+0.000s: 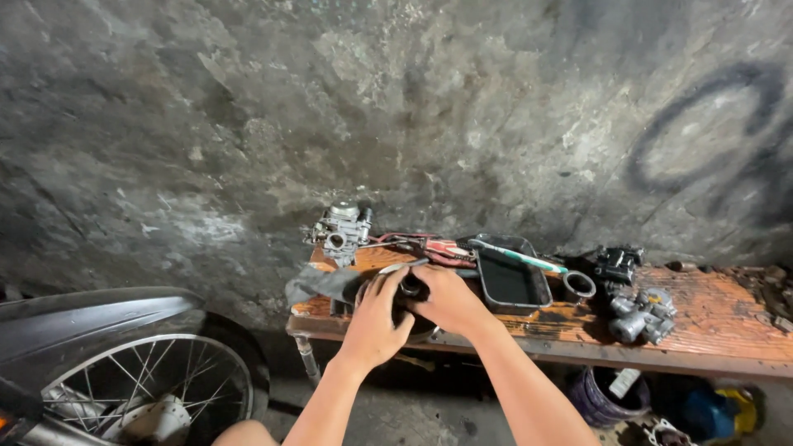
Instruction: The person sits on the floor and assembles a mechanical component on a wooden table. They place a cylindrical part into a circular disc, then insert a black rubber ring into the assembly. The person repeatedly handles and repositions the parts, occasionally picking up small items from the floor.
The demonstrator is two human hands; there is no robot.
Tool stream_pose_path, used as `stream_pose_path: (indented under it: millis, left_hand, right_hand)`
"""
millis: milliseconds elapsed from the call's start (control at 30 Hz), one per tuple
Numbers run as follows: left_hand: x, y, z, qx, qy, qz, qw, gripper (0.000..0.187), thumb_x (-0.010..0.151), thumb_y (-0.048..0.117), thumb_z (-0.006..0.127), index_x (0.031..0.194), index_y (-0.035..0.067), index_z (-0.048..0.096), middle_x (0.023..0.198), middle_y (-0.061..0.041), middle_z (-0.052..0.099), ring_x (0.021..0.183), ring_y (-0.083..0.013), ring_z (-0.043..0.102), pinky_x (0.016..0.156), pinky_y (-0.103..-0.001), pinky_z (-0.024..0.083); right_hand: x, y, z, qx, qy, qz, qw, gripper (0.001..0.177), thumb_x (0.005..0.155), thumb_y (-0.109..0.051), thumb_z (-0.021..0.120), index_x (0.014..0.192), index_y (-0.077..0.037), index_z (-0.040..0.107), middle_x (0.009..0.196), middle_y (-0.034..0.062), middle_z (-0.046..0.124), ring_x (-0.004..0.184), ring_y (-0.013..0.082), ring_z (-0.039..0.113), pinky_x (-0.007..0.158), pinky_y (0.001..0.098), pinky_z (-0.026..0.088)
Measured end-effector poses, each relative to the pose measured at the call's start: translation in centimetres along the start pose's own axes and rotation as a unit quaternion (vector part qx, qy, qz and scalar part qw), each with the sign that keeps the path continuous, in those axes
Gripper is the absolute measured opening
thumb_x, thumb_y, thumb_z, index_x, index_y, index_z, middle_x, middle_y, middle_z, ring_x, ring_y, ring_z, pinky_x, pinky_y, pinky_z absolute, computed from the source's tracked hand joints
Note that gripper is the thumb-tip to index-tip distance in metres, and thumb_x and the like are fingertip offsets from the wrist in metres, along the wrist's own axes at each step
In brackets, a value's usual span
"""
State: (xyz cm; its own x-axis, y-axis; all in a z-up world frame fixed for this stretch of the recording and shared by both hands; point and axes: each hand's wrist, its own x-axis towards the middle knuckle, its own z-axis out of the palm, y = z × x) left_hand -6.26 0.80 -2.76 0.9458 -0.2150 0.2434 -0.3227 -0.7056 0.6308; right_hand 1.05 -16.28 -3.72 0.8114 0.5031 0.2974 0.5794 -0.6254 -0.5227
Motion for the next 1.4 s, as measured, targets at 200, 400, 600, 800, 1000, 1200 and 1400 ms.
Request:
stream_pose_path:
  millis: [200, 400, 600, 800, 1000, 1200, 1400]
  left_hand:
    - [1.3, -1.9, 1.8, -0.015, 0.031, -0.012, 0.999, 0.077, 0.08, 0.009, 0.069, 0.152, 0.011, 0.044, 0.141, -0.021, 0.058, 0.135, -0.0409, 0.051, 0.115, -0.054, 0.038]
    - [2.5, -3.1, 3.7, -0.026, 0.142, -0.033, 0.989, 0.051, 0.076, 0.023, 0.081, 0.124, 0.012, 0.07, 0.113, -0.01, 0.073, 0.11, -0.0303, 0.068, 0.099, -0.042, 0.054]
    - [2.9, -2.9, 4.2, -0.035, 0.163, -0.059, 0.984, 0.056, 0.07, 0.044, 0.089, 0.115, 0.014, 0.072, 0.106, -0.006, 0.074, 0.107, -0.0278, 0.068, 0.095, -0.041, 0.057]
    - [2.7, -2.5, 4.6, -0.064, 0.186, -0.052, 0.979, 0.052, 0.077, 0.041, 0.085, 0.115, 0.007, 0.072, 0.106, -0.012, 0.073, 0.107, -0.0326, 0.069, 0.097, -0.044, 0.055]
    - [2.8, -2.0, 4.9, -0.079, 0.196, -0.062, 0.975, 0.053, 0.077, 0.037, 0.086, 0.118, 0.005, 0.071, 0.107, -0.013, 0.072, 0.109, -0.0347, 0.068, 0.099, -0.046, 0.054]
    - [3.4, -2.5, 4.5, -0.096, 0.177, -0.074, 0.977, 0.056, 0.077, 0.037, 0.086, 0.12, 0.004, 0.07, 0.112, -0.016, 0.071, 0.114, -0.0384, 0.065, 0.105, -0.048, 0.051]
    - [3.3, -2.4, 4.5, -0.1, 0.188, -0.056, 0.975, 0.056, 0.074, 0.031, 0.088, 0.118, 0.002, 0.07, 0.109, -0.019, 0.071, 0.112, -0.0406, 0.065, 0.102, -0.05, 0.052]
  right_hand:
    - [-0.7, -2.0, 0.3, 0.045, 0.066, 0.004, 0.997, 0.049, 0.078, -0.025, 0.083, 0.119, -0.002, 0.069, 0.111, 0.019, 0.074, 0.111, 0.038, 0.069, 0.096, 0.0463, 0.057]
    - [-5.7, -0.5, 1.5, 0.081, 0.313, 0.083, 0.943, 0.022, 0.093, -0.022, 0.07, 0.112, -0.014, 0.077, 0.099, 0.0044, 0.076, 0.094, 0.0245, 0.075, 0.086, 0.0355, 0.06]
    - [-7.4, 3.2, 3.9, 0.083, 0.319, 0.067, 0.942, 0.023, 0.084, -0.006, 0.07, 0.102, -0.016, 0.08, 0.094, 0.0022, 0.077, 0.087, 0.0233, 0.077, 0.08, 0.034, 0.062]
    - [-7.6, 2.0, 3.3, 0.063, 0.308, 0.064, 0.947, 0.028, 0.086, -0.001, 0.065, 0.108, -0.01, 0.08, 0.1, 0.009, 0.078, 0.1, 0.0317, 0.075, 0.09, 0.0439, 0.059]
    - [-7.6, 1.2, 3.1, 0.037, 0.287, 0.028, 0.957, 0.031, 0.089, 0.003, 0.062, 0.116, -0.003, 0.076, 0.111, 0.0155, 0.077, 0.115, 0.0348, 0.069, 0.101, 0.0474, 0.053]
    - [-7.5, 0.5, 3.0, 0.002, 0.263, 0.009, 0.965, 0.036, 0.09, 0.004, 0.063, 0.126, 0.003, 0.07, 0.121, 0.0218, 0.072, 0.127, 0.0399, 0.061, 0.104, 0.0494, 0.051]
    - [-7.7, 0.5, 3.0, -0.006, 0.238, 0.021, 0.971, 0.043, 0.089, 0.005, 0.064, 0.131, 0.004, 0.066, 0.128, 0.0224, 0.069, 0.133, 0.04, 0.056, 0.107, 0.0501, 0.049]
